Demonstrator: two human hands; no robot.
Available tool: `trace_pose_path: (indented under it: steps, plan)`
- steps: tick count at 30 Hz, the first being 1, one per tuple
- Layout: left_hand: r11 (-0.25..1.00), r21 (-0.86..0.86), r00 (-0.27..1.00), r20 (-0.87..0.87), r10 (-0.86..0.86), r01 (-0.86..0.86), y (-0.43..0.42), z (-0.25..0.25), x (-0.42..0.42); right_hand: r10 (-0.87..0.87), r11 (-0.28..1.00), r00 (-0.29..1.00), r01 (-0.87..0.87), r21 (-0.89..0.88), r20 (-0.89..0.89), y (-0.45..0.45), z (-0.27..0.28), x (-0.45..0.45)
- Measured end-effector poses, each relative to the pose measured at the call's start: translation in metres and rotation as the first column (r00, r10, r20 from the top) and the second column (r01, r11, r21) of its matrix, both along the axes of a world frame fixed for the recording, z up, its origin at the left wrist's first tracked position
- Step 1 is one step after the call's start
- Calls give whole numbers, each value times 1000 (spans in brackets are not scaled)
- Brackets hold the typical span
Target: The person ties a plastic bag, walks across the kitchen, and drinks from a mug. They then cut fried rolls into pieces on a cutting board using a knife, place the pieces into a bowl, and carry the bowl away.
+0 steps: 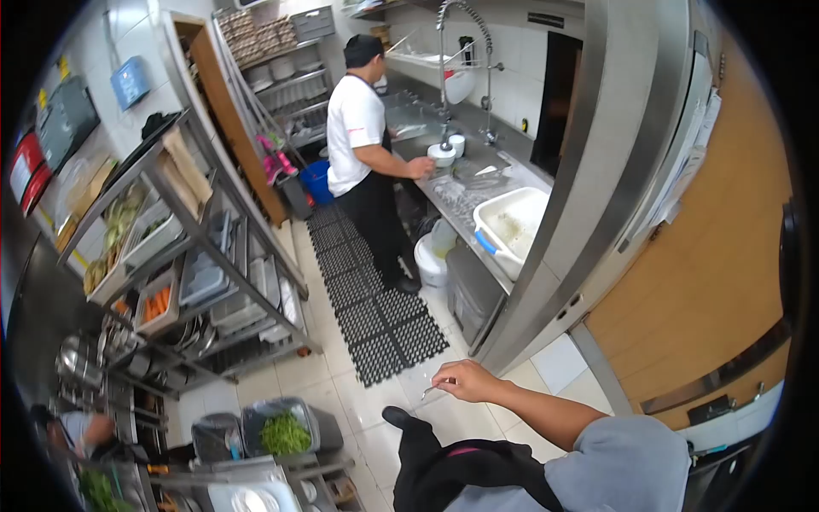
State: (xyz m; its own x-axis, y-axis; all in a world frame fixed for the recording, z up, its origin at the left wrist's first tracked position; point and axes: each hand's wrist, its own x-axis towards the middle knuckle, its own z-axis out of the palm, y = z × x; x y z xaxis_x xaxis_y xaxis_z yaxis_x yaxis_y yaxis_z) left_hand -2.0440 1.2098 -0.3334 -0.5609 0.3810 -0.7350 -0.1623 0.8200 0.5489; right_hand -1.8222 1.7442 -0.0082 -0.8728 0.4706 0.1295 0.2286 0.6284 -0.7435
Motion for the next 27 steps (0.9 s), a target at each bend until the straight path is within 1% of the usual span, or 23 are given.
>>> trace_pose_path:
  steps: [3, 5, 6, 7, 9, 11, 13, 14, 15, 16, 17, 18, 19, 20, 21, 22, 23, 24, 25, 26, 27]
  plan:
    - [997, 78, 998, 60, -19, 14, 84, -13, -59, -77, 995, 994, 82, 65, -82, 41, 6, -33]
    - [993, 118, 994, 107, -16, 3, 137, -20, -97, -104, 975, 969, 144, 169, -226, 66, 4, -53]
    - [991, 135, 991, 133, -11, -7, 163, -27, -117, -155, 977, 975, 175, 122, -159, 78, 10, -60]
    - [989, 145, 988, 157, -2, -21, 189, -33, -134, -181, 968, 972, 203, 145, -152, 93, 17, -67]
    - [987, 154, 981, 192, 13, -43, 240, -38, -170, -291, 952, 954, 297, 81, -78, 113, 36, -82]
    - [986, 153, 973, 229, 29, -66, 294, -40, -208, -361, 926, 930, 366, 93, -63, 135, 57, -89]
    - [984, 164, 967, 255, 31, -75, 352, -42, -253, -498, 862, 865, 501, 72, -61, 159, 63, -92]
    - [985, 169, 969, 248, -5, -38, 383, -47, -278, -515, 849, 847, 525, 61, -129, 170, 68, -91]
    - [923, 302, 969, -3, -248, 237, 417, -51, -308, -544, 830, 828, 555, 59, -136, 180, 72, -89]
    - [784, 357, 860, -270, -433, 507, 442, -50, -331, -610, 778, 762, 628, 17, -218, 188, 74, -84]
    - [772, 351, 847, -273, -457, 530, 462, -49, -349, -666, 724, 686, 690, -30, -294, 195, 78, -82]
    - [768, 318, 829, -277, -485, 555, 483, -47, -365, -686, 661, 604, 750, -2, -406, 202, 83, -84]
    - [765, 284, 813, -283, -510, 579, 504, -39, -375, -699, 647, 588, 763, -9, -407, 212, 86, -82]
    - [802, 289, 852, -207, -481, 523, 515, -32, -381, -800, 563, 470, 803, -197, -372, 223, 90, -78]
    - [794, 285, 843, -214, -494, 537, 520, -25, -385, -883, 454, 352, 808, -376, -312, 234, 94, -74]
    - [812, 302, 866, -145, -479, 500, 521, -16, -386, -887, 444, 337, 809, -385, -315, 247, 100, -70]
    - [831, 315, 885, -76, -460, 459, 524, -10, -383, -882, 414, 252, 817, -400, -398, 260, 104, -66]
    - [829, 272, 870, -72, -488, 488, 529, -12, -374, -865, 386, 165, 822, -419, -473, 272, 107, -62]
    - [828, 226, 856, -65, -513, 513, 531, -14, -366, -859, 344, 107, 845, -409, -500, 291, 100, -54]
    - [814, 221, 839, -46, -542, 537, 529, -16, -361, -850, 303, 56, 865, -399, -525, 313, 89, -44]
    - [804, 219, 827, -24, -562, 553, 528, -16, -355, -844, 240, -27, 874, -423, -535, 336, 83, -36]
